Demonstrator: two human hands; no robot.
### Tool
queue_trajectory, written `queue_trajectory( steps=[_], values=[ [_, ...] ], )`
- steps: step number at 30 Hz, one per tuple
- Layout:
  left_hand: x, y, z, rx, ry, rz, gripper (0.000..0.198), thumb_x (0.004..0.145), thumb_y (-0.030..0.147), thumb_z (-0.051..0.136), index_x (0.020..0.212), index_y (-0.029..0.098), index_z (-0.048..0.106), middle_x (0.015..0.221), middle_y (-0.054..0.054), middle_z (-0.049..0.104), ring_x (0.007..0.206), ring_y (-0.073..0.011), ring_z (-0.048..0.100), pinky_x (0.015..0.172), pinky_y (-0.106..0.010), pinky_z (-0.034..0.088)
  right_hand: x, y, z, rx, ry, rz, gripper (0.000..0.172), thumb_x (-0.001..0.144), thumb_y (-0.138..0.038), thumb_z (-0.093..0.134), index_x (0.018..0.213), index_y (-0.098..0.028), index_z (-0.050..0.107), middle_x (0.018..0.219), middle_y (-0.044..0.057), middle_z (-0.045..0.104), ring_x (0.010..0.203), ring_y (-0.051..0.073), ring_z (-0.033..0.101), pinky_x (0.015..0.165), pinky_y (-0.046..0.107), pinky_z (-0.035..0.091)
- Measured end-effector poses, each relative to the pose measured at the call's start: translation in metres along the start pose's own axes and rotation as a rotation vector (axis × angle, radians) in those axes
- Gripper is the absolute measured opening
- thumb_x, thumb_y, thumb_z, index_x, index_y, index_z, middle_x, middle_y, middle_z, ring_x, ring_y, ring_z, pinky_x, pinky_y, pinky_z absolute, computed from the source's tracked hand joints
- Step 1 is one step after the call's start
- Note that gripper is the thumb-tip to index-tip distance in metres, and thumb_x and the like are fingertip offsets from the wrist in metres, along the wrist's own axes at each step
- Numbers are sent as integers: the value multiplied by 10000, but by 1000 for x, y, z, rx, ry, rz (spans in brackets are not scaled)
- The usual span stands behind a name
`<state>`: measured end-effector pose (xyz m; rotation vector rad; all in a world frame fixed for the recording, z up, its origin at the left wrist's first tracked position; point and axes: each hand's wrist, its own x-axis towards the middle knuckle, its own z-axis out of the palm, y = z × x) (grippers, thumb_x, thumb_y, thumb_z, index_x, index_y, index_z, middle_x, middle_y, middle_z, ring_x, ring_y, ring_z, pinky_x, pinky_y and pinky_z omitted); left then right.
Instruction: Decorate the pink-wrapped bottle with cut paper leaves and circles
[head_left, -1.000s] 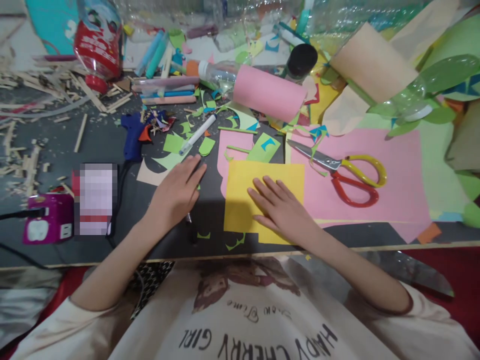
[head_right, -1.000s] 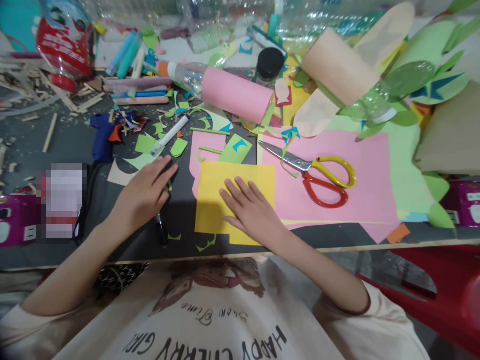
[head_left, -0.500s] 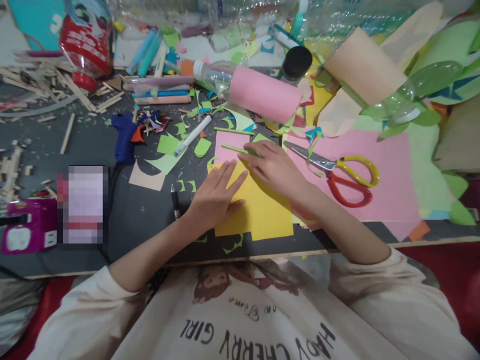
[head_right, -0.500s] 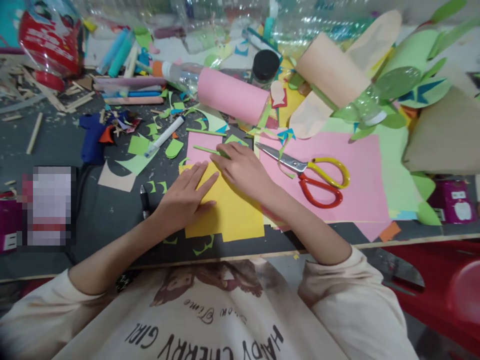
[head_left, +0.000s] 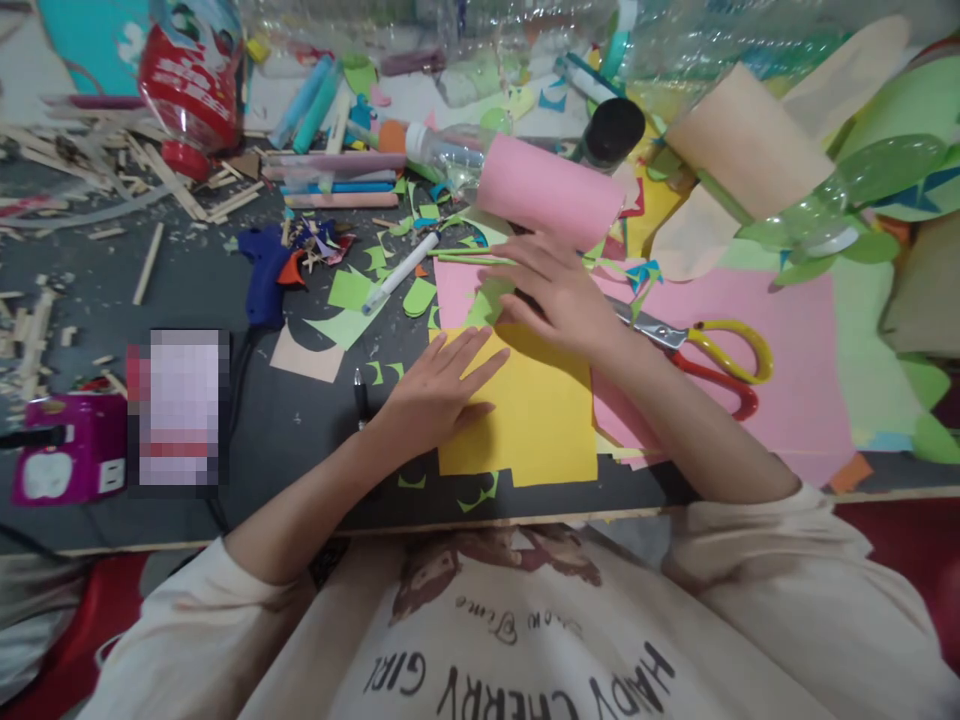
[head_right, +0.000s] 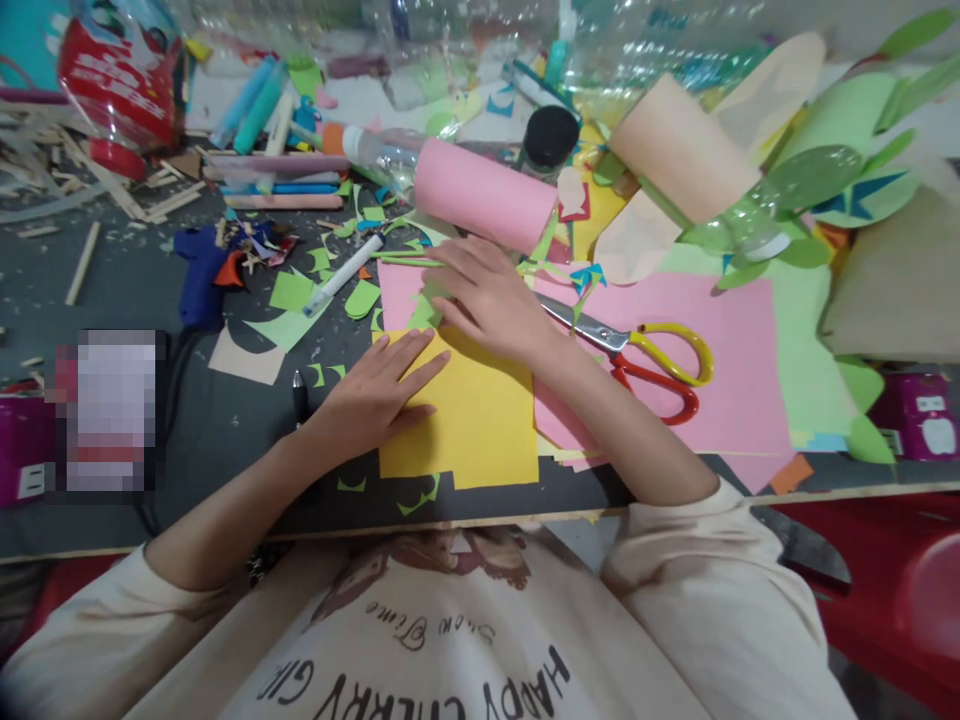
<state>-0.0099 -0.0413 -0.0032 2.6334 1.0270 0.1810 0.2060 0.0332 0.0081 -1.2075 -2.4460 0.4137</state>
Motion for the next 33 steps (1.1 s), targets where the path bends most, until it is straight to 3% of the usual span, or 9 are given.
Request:
queue_trajectory(
  steps=[4,7,12,17,21,26,30,33],
  values=[
    [4,-14,-7,-182,-58,-71,661,944,424,488,1510,150,284,1558,-155,362,1452,-285,330,1202,-429,271,-31,-14,-10,20,18,115,249,934,-276,438,994,-211,671,1004,105,709,979,293,627,905,480,464],
    [7,-27,-18,-243,-120,-202,734,886,459,558,1507,193,273,1550,-123,371,1418,-305,354,1162,-438,307,-50,-16,-10,-21,-15,181,238,854,-288,548,1052,-194,640,1028,126,676,966,314,600,877,478,458],
    [7,-36,-36,-174,-91,-311,541,862,392,552,1362,200,475,1374,-110,520,1288,-311,442,1077,-446,359,-58,-14,-7,44,-51,201,271,794,-255,568,1057,-211,619,972,104,640,954,306,567,871,470,444],
    [6,-28,-47,-64,-137,-274,419,859,349,538,1243,180,545,1278,-131,551,1209,-329,463,1009,-461,375,-53,-19,-6,352,-51,242,229,807,-161,496,982,-214,635,930,73,661,878,233,598,806,381,467],
    [14,-26,-48,-134,-108,-297,434,841,395,554,1207,162,533,1217,-119,587,1146,-313,490,978,-442,391,-51,-21,0,587,62,335,183,816,-225,542,968,-218,644,888,31,654,848,189,603,810,345,480],
    [16,-39,-43,-350,11,-306,176,855,304,498,947,181,585,989,-62,643,965,-225,545,890,-360,434,-51,-16,9,654,188,436,139,798,-290,589,901,-214,645,901,28,674,862,189,626,812,349,498],
    [13,-47,-38,-314,108,-316,118,854,249,483,869,198,588,939,-51,658,938,-214,557,894,-367,429,-53,-12,11,552,242,318,131,807,-227,548,875,-229,660,897,31,709,864,196,648,808,363,504],
    [12,-48,-34,-186,120,-291,163,863,219,469,942,199,611,991,-72,670,983,-238,567,888,-389,427,-54,-9,9,430,301,197,190,804,-157,510,842,-239,677,878,36,727,870,208,666,800,381,507]
  ],
)
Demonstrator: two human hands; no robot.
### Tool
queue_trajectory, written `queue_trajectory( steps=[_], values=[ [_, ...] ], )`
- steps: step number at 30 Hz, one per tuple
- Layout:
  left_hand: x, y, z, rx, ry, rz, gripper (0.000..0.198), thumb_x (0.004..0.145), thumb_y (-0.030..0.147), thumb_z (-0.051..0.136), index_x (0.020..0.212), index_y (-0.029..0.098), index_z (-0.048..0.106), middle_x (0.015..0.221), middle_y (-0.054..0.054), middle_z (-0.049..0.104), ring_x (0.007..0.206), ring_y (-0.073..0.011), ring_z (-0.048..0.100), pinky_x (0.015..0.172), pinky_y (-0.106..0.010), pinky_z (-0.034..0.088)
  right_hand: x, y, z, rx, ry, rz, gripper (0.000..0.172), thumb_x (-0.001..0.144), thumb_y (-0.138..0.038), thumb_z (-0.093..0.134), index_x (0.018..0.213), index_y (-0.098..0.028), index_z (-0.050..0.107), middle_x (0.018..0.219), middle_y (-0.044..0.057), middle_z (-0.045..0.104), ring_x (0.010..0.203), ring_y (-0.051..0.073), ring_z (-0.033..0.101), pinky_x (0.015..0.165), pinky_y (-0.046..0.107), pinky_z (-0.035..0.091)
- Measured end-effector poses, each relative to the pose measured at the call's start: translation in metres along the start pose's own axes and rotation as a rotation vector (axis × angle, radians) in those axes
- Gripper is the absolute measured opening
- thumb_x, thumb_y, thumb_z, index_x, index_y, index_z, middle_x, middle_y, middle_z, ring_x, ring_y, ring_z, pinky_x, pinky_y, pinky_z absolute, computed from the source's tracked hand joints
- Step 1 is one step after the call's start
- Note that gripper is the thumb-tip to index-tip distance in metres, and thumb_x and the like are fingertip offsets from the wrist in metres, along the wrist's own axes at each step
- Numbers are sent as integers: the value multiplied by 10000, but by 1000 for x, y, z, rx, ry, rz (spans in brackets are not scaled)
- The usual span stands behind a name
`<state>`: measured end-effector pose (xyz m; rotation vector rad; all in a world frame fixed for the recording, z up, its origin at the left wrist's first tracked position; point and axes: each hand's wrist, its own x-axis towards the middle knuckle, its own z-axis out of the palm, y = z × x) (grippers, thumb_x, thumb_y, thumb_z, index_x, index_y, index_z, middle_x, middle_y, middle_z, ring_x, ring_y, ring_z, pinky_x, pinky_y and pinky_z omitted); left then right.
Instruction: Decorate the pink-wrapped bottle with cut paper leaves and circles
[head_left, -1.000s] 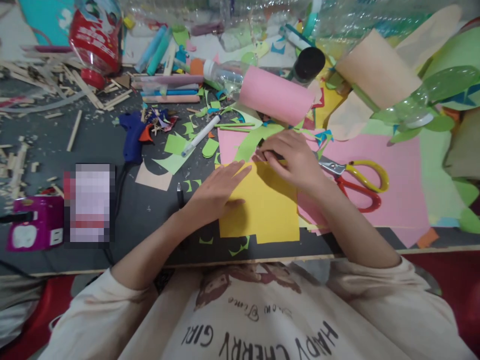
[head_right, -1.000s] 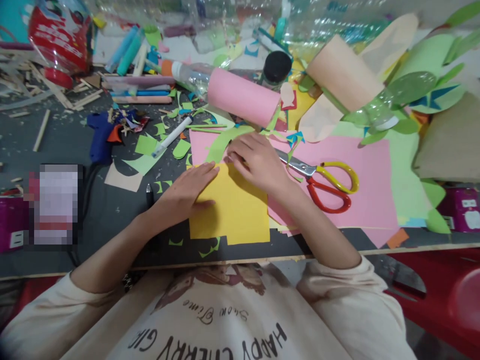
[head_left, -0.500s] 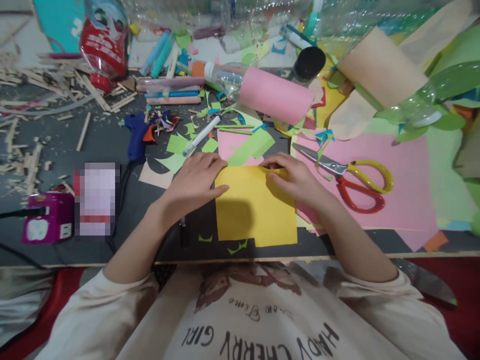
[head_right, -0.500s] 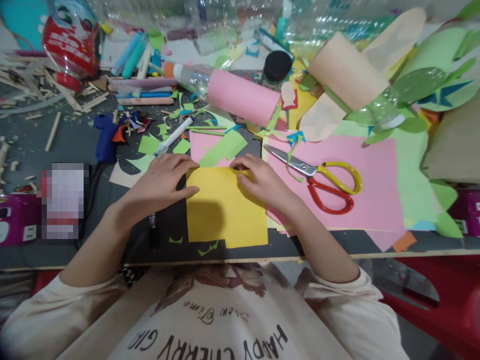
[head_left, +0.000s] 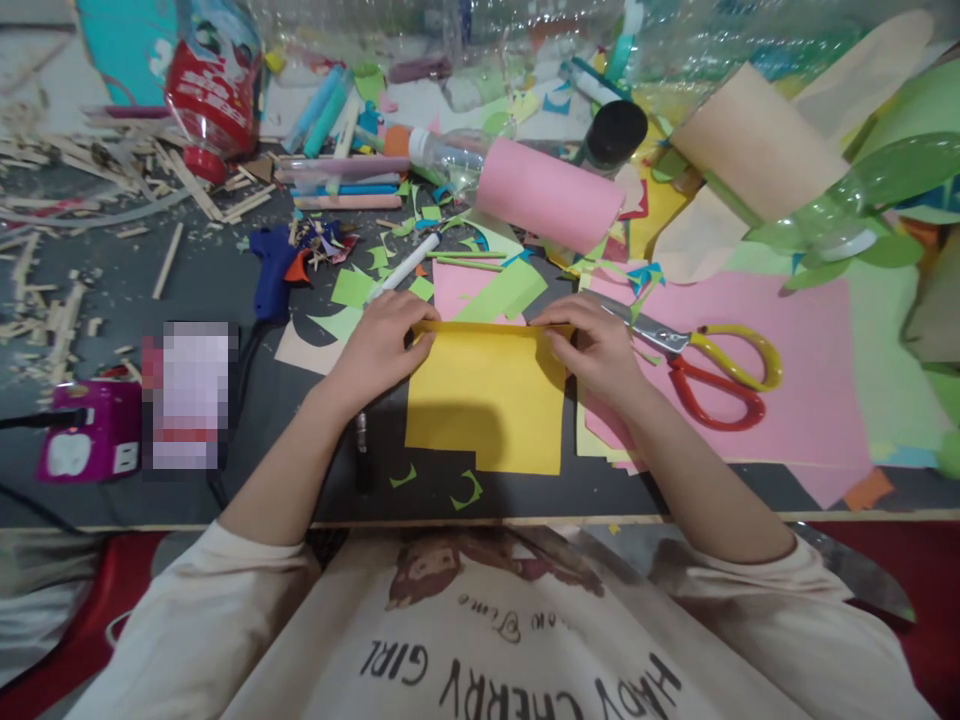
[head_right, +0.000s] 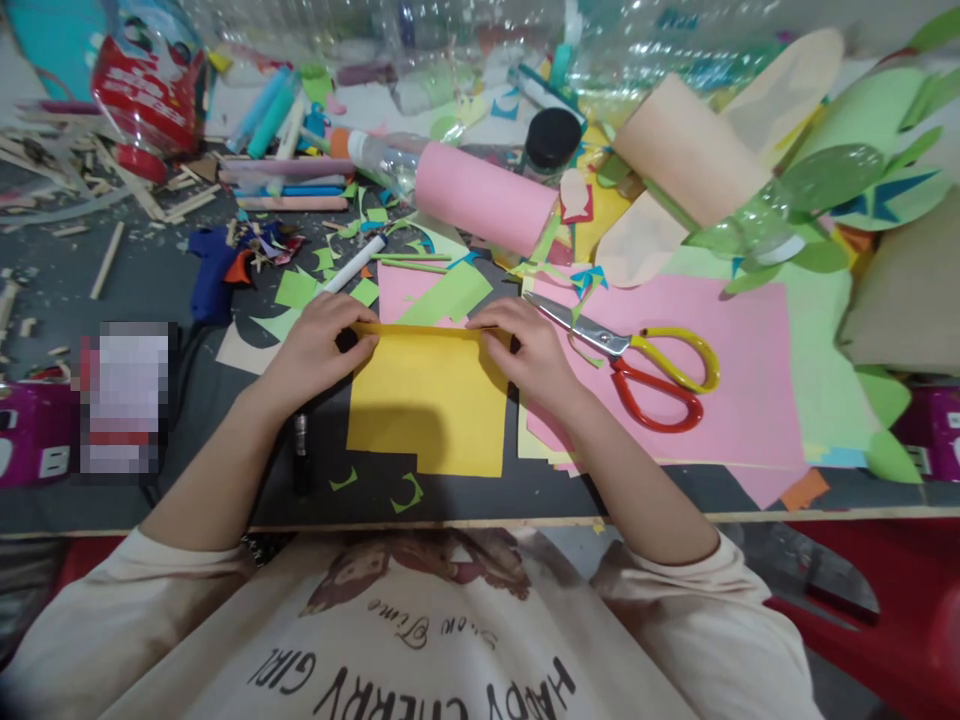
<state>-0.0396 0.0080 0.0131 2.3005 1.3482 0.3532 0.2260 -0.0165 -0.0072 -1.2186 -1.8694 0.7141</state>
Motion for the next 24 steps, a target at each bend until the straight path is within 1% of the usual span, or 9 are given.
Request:
queue_trajectory(
  steps=[4,9,10,12,14,16,20,22,24],
  values=[
    [-5,5,9,167,78,133,267,907,207,447,1118,200,610,1110,-106,665,1069,-266,575,878,-407,427,1,3,-3,-87,-13,-114,213,813,-119,505,835,-244,676,870,32,739,848,211,678,771,385,512],
    [-18,30,22,326,276,321,325,911,136,472,1211,195,583,1177,-115,664,1102,-246,597,917,-384,436,0,5,-2,-148,-46,-185,210,812,-97,517,860,-242,660,859,32,735,818,213,673,723,375,513],
    [-21,36,24,323,249,367,312,913,151,486,1204,198,586,1160,-106,674,1064,-238,614,898,-371,450,0,5,-2,-153,-46,-187,205,819,-100,518,865,-242,658,856,32,734,816,213,672,721,374,512],
    [-24,46,26,259,73,530,288,912,219,515,1186,187,597,1132,-93,688,977,-215,643,840,-337,486,0,5,-2,-156,-40,-185,196,831,-106,519,870,-242,654,856,34,733,820,212,671,728,375,512],
    [-26,51,28,252,-83,560,369,898,317,572,1235,166,574,1283,-127,633,1152,-268,597,945,-398,482,0,5,-2,-155,-38,-178,197,832,-106,517,872,-244,651,859,33,732,824,212,669,740,379,510],
    [-25,52,30,246,-160,583,456,888,363,601,1293,163,537,1407,-136,552,1284,-290,519,1052,-448,435,-1,4,-3,-157,-38,-165,207,826,-100,512,868,-249,649,856,26,731,819,210,668,744,382,508],
    [-22,50,31,256,-209,539,451,855,298,643,1273,158,547,1424,-139,538,1270,-278,541,1099,-439,418,-1,1,-3,-153,-46,-173,216,822,-90,511,871,-249,649,859,25,728,816,207,668,734,377,507],
    [-22,50,31,277,-192,526,396,859,271,628,1234,155,570,1405,-140,554,1262,-275,552,1086,-420,439,-2,0,-3,-164,-65,-207,212,833,-90,513,874,-251,646,860,25,725,819,206,669,731,376,506],
    [-24,50,30,304,-133,551,366,883,278,592,1229,160,568,1416,-139,544,1311,-272,515,1089,-406,442,-2,-1,-3,-173,-83,-253,209,842,-89,517,879,-253,641,861,23,726,814,203,668,730,374,506]
  ],
)
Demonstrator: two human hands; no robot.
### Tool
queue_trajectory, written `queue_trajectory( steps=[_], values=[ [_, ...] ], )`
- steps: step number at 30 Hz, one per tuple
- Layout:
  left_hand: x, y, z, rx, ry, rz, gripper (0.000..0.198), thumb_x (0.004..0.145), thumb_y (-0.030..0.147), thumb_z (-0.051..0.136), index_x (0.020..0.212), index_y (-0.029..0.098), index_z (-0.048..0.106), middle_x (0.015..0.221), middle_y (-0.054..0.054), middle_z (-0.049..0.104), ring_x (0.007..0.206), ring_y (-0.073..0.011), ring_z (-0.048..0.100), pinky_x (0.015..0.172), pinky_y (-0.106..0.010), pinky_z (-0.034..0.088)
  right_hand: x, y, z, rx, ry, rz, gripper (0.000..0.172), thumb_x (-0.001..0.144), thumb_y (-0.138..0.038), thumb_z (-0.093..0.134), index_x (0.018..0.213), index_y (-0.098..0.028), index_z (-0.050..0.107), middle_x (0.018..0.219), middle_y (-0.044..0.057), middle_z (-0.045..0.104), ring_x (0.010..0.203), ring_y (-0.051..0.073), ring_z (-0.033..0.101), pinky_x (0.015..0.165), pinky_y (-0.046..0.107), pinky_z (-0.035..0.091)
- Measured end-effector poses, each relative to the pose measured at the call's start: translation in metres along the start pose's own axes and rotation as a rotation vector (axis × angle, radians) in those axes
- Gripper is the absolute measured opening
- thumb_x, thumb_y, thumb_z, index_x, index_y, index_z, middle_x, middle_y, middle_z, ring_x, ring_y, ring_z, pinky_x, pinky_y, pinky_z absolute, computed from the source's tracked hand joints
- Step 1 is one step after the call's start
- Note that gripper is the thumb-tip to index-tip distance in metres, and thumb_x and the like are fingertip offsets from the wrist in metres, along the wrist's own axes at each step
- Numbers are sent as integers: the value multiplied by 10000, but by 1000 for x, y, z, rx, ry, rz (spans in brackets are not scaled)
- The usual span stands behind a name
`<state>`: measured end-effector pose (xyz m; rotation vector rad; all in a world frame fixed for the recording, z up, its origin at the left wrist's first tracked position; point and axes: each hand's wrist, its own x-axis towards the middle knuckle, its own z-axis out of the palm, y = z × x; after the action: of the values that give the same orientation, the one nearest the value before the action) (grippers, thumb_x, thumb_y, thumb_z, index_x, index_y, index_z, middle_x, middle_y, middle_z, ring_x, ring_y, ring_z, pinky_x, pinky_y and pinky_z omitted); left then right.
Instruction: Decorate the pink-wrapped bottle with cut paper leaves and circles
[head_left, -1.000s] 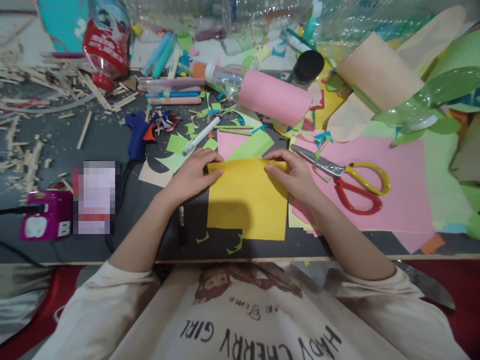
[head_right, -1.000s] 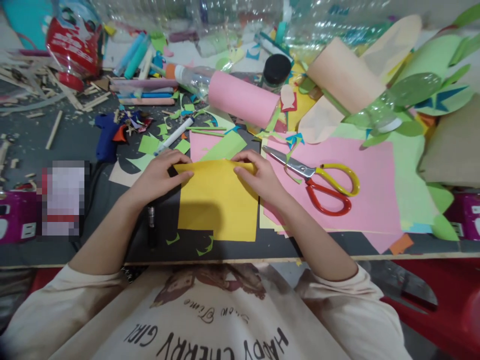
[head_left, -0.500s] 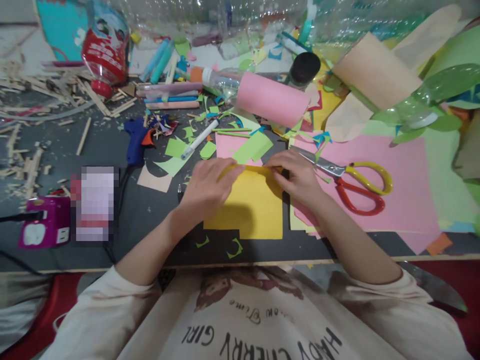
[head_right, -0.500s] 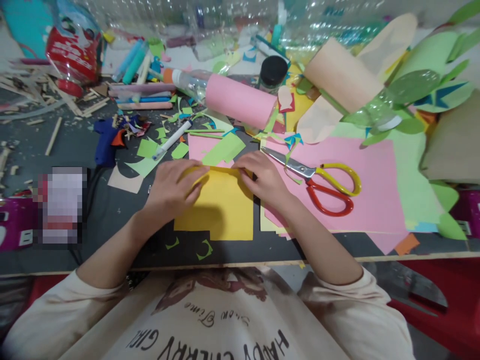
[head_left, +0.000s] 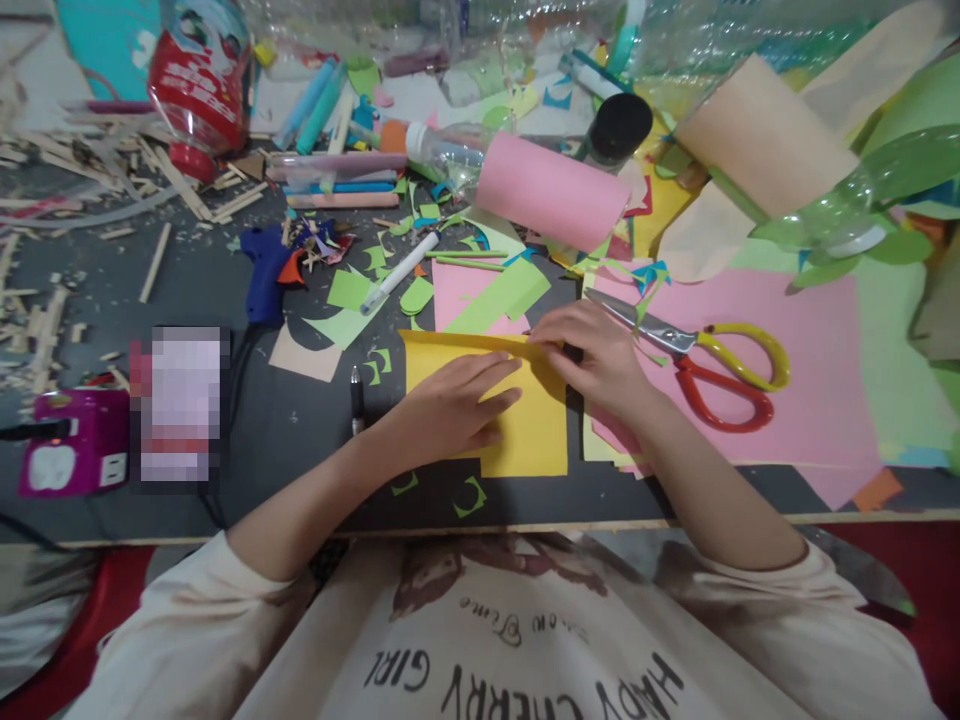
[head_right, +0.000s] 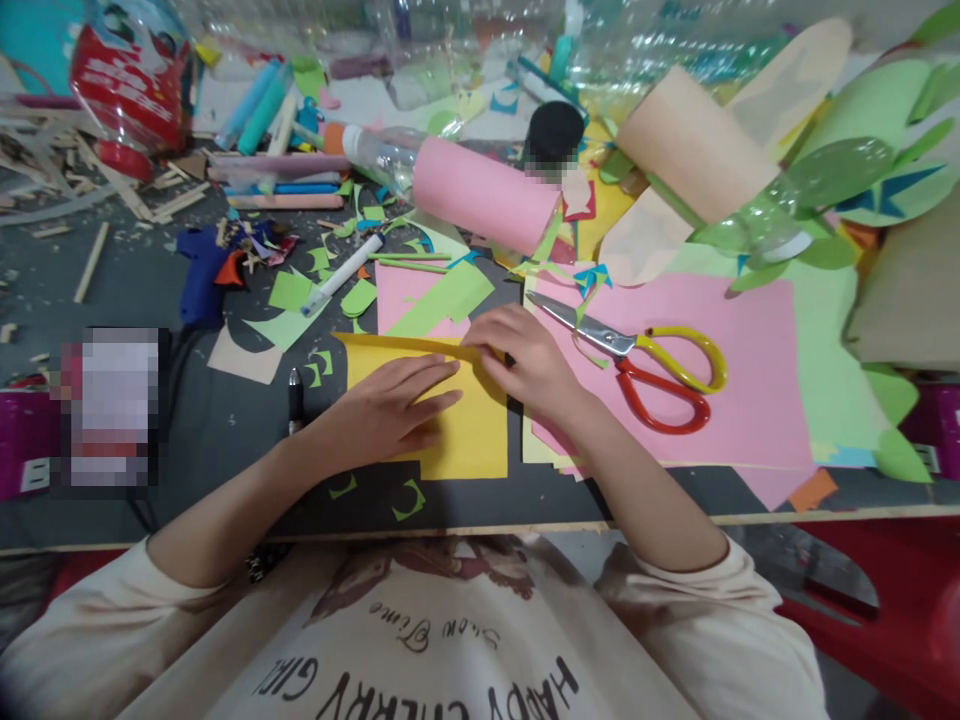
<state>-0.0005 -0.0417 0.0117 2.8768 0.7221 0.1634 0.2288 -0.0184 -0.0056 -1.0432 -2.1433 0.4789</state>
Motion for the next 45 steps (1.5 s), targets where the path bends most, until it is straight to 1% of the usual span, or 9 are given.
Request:
queue_trajectory(
  steps=[4,7,11,18,25,31,35,42,45],
  values=[
    [-4,3,0,113,130,5,417,882,312,599,1276,202,516,1479,-127,478,1397,-263,423,1143,-434,381,1,0,-3,-2,-50,-78,233,828,-60,511,912,-239,634,902,42,727,834,209,661,737,375,515],
    [-4,2,2,140,172,-62,556,805,411,700,1287,221,499,1506,-144,439,1413,-303,397,1151,-515,346,2,1,-6,-13,-117,-75,236,826,-58,501,900,-236,637,938,55,726,857,219,658,757,390,516],
    [-3,0,3,100,110,-141,642,747,494,743,1276,198,530,1500,-180,444,1396,-349,411,1137,-578,336,3,1,-6,-4,-145,-81,229,852,-75,487,887,-237,645,941,60,724,869,217,656,768,390,509],
    [0,3,-2,55,25,-161,455,844,381,645,1242,168,597,1429,-142,544,1321,-286,507,1081,-457,429,3,-3,-9,-30,-164,-63,87,895,-212,556,914,-216,641,929,80,712,860,226,646,762,385,506],
    [1,4,-2,21,-42,-152,402,868,333,590,1233,165,600,1418,-135,556,1302,-287,524,1072,-466,421,0,-5,-2,-83,-146,-8,162,947,-219,481,962,-214,641,870,72,684,816,218,619,729,371,494],
    [-4,6,3,42,-30,-133,558,883,294,564,1395,102,449,1462,-189,493,1364,-306,458,1104,-487,383,-1,-6,6,-125,-166,-74,239,936,-198,472,1110,-206,636,1015,107,691,941,246,629,833,431,506],
    [-8,8,5,26,-36,-128,583,900,356,565,1409,103,434,1515,-209,413,1407,-325,402,1141,-506,340,-2,-7,4,-130,-241,-60,307,902,-226,518,1194,-201,607,1100,122,690,1025,276,624,893,481,501],
    [-14,3,5,-75,-118,-96,770,851,509,612,1451,91,371,1537,-217,372,1453,-338,321,1187,-514,273,-2,-11,1,-138,-262,-98,280,901,-256,543,1146,-158,637,1052,136,703,975,270,644,848,435,525],
    [-14,0,3,-92,-110,-80,763,852,478,622,1459,105,347,1545,-214,358,1459,-344,306,1191,-534,260,-2,-12,1,-139,-225,-63,278,892,-189,517,1137,-161,646,1023,134,711,947,269,651,825,432,534]
  ],
)
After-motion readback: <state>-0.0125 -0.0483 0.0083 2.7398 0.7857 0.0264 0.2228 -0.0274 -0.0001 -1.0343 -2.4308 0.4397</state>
